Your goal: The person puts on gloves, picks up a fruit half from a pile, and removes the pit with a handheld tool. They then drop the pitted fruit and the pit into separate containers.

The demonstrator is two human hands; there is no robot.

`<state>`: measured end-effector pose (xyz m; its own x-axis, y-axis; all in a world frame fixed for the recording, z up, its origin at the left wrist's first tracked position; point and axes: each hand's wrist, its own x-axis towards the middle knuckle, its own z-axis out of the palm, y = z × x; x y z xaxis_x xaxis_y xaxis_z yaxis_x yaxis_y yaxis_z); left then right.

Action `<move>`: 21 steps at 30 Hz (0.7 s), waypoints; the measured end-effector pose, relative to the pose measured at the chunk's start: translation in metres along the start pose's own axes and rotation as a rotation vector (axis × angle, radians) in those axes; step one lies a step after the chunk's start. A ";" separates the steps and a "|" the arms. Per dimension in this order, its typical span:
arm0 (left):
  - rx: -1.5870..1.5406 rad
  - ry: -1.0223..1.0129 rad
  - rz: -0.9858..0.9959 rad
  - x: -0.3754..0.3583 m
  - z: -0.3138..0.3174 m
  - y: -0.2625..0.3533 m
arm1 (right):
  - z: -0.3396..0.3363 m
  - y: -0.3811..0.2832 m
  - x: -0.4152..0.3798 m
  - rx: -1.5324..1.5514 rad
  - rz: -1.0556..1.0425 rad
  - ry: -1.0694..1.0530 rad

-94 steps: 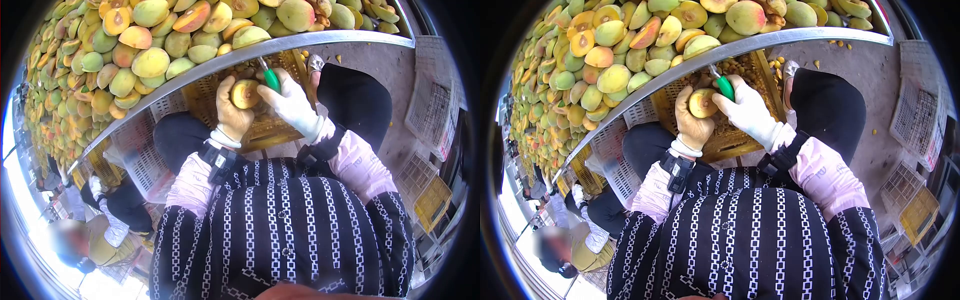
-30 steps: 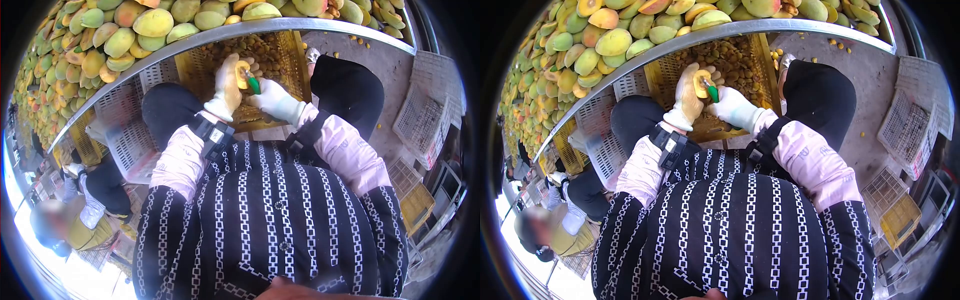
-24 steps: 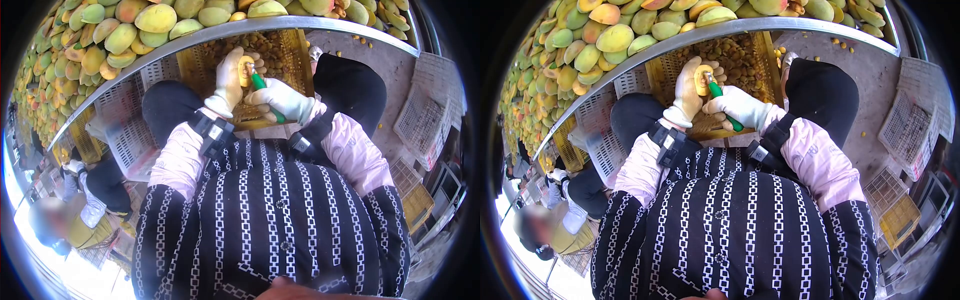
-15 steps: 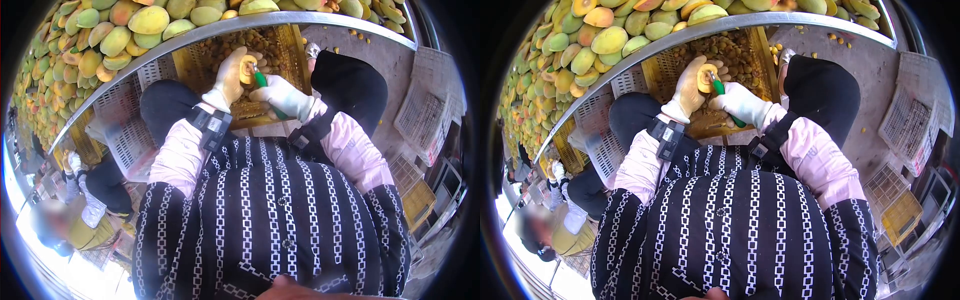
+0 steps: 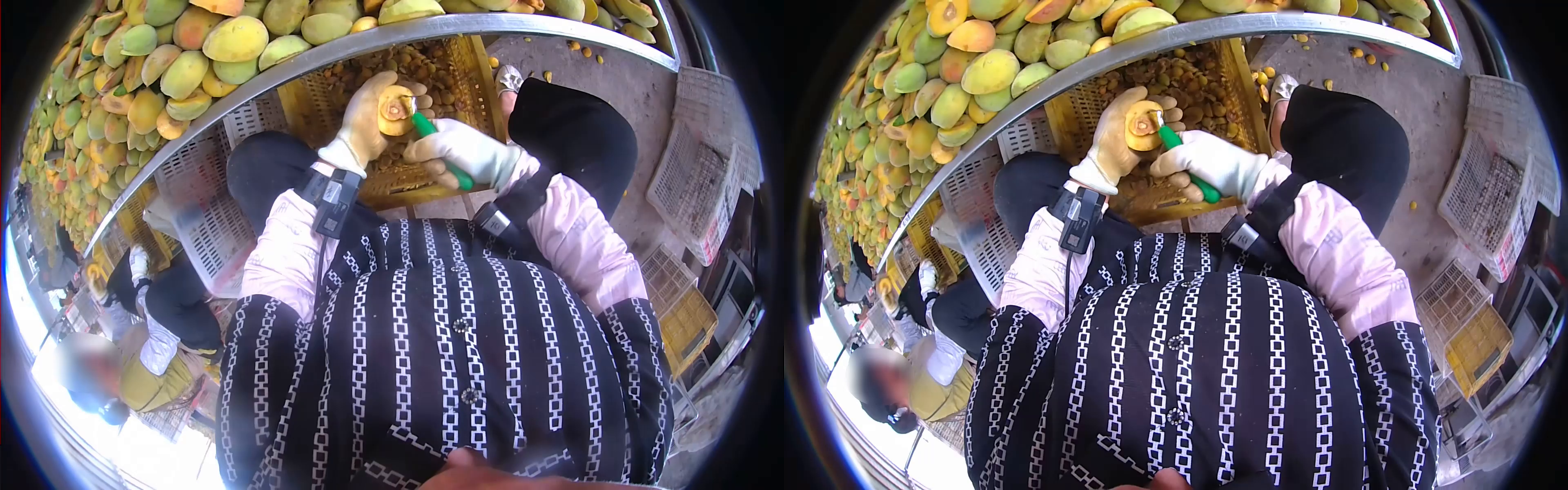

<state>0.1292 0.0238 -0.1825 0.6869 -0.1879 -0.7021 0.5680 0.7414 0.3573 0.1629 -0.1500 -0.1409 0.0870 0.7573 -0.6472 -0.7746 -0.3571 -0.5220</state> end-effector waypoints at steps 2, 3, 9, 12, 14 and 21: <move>-0.001 0.027 0.062 0.007 -0.002 -0.011 | 0.013 0.006 0.004 -0.138 -0.074 0.181; 0.000 0.066 0.118 0.008 -0.004 -0.015 | 0.015 0.013 0.009 -0.248 -0.124 0.260; -0.022 0.067 0.311 0.001 0.006 -0.021 | 0.010 -0.002 0.010 0.131 0.001 0.105; 0.065 0.174 0.373 0.008 0.003 -0.024 | 0.016 -0.005 0.010 -0.106 -0.052 0.200; 0.047 0.167 0.313 0.010 -0.001 -0.024 | 0.014 0.001 0.015 -0.201 -0.034 0.234; -0.014 0.021 0.155 0.007 0.000 -0.017 | 0.001 -0.002 0.007 0.110 0.024 0.008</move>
<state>0.1246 0.0096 -0.1936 0.7561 -0.0574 -0.6519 0.4494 0.7697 0.4535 0.1645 -0.1432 -0.1438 0.0720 0.7446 -0.6636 -0.8408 -0.3126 -0.4420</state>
